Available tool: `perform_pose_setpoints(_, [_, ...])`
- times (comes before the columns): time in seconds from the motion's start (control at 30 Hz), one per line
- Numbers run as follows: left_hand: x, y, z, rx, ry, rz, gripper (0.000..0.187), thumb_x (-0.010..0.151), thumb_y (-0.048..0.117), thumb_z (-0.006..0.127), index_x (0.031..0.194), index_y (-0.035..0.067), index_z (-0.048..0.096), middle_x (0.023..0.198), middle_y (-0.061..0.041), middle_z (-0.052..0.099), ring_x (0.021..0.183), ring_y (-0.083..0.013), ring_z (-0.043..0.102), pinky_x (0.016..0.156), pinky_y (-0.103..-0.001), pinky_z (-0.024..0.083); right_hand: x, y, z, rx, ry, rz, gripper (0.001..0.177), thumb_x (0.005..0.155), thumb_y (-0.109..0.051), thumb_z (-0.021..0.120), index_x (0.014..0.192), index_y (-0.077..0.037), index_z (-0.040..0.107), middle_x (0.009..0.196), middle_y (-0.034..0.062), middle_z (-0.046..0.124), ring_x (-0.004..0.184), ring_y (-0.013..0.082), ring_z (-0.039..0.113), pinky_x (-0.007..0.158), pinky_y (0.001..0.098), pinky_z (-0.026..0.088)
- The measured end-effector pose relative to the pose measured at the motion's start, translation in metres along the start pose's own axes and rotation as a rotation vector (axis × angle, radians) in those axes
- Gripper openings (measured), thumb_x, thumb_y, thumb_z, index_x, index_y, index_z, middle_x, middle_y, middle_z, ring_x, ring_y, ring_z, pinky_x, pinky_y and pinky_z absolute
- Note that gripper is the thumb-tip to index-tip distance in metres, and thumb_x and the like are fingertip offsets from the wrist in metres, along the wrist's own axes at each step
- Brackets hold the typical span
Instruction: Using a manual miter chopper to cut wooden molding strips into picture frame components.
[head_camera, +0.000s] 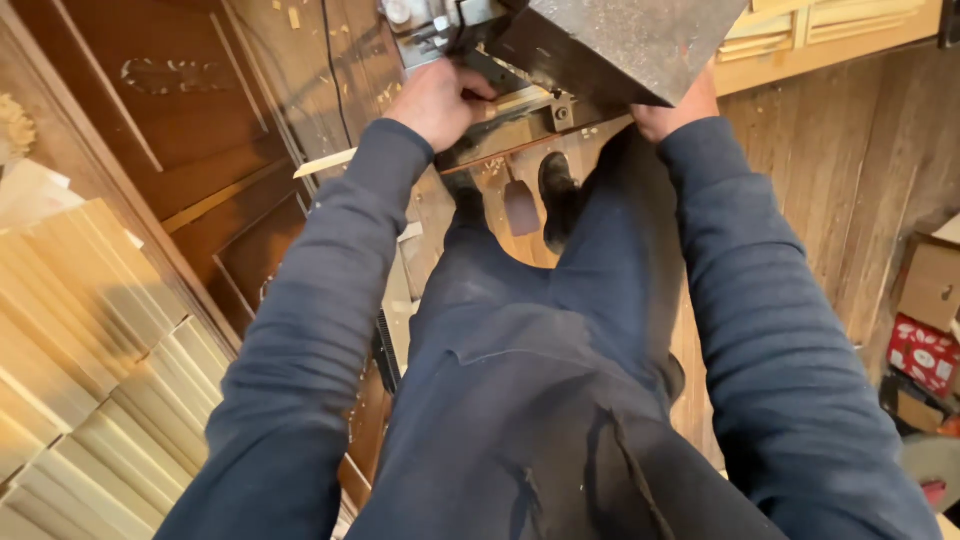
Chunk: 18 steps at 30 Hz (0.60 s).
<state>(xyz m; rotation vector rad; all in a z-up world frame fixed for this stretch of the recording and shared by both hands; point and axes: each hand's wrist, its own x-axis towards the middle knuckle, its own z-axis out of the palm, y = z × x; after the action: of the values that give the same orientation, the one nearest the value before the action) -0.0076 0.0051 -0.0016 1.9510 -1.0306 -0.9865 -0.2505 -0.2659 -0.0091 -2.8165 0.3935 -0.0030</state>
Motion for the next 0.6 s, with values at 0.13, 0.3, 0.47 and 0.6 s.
perform_pose_setpoints(0.13, [0.002, -0.001, 0.002, -0.030, -0.001, -0.046, 0.026, 0.083, 0.022, 0.080, 0.104, 0.007, 0.079, 0.095, -0.018, 0.076, 0.087, -0.0345, 0.073, 0.083, -0.041, 0.057, 0.014, -0.012, -0.024, -0.062, -0.013, -0.075, 0.038, 0.096, -0.008, 0.070, 0.134, -0.010, 0.070, 0.134, 0.0187, 0.065, 0.130, 0.0459, 0.055, 0.113, 0.0571, 0.040])
perform_pose_setpoints(0.3, [0.007, 0.002, 0.000, 0.063, -0.047, -0.103, 0.025, 0.081, 0.022, 0.081, 0.104, 0.012, 0.082, 0.093, -0.021, 0.074, 0.088, -0.0374, 0.070, 0.085, -0.043, 0.054, 0.031, 0.040, 0.000, 0.349, 0.004, -0.147, 0.049, 0.097, -0.016, 0.068, 0.140, 0.005, 0.058, 0.144, 0.0298, 0.057, 0.133, 0.0487, 0.051, 0.112, 0.0530, 0.039])
perform_pose_setpoints(0.47, [0.001, 0.009, 0.002, 0.000, -0.044, -0.206, 0.024, 0.083, 0.022, 0.079, 0.105, 0.013, 0.081, 0.097, -0.017, 0.076, 0.090, -0.0345, 0.071, 0.087, -0.041, 0.055, 0.057, 0.032, -0.043, 0.303, -0.335, -0.131, 0.037, 0.096, -0.016, 0.070, 0.130, -0.002, 0.066, 0.128, 0.0259, 0.066, 0.122, 0.0445, 0.059, 0.105, 0.0504, 0.046])
perform_pose_setpoints(0.6, [0.004, 0.011, -0.001, -0.021, -0.064, -0.184, 0.024, 0.081, 0.022, 0.081, 0.103, 0.012, 0.080, 0.099, -0.016, 0.077, 0.093, -0.0328, 0.071, 0.086, -0.041, 0.055, 0.068, 0.039, -0.066, 0.388, -0.281, -0.270, 0.035, 0.094, -0.006, 0.064, 0.128, -0.002, 0.067, 0.126, 0.0249, 0.068, 0.121, 0.0461, 0.061, 0.105, 0.0489, 0.049])
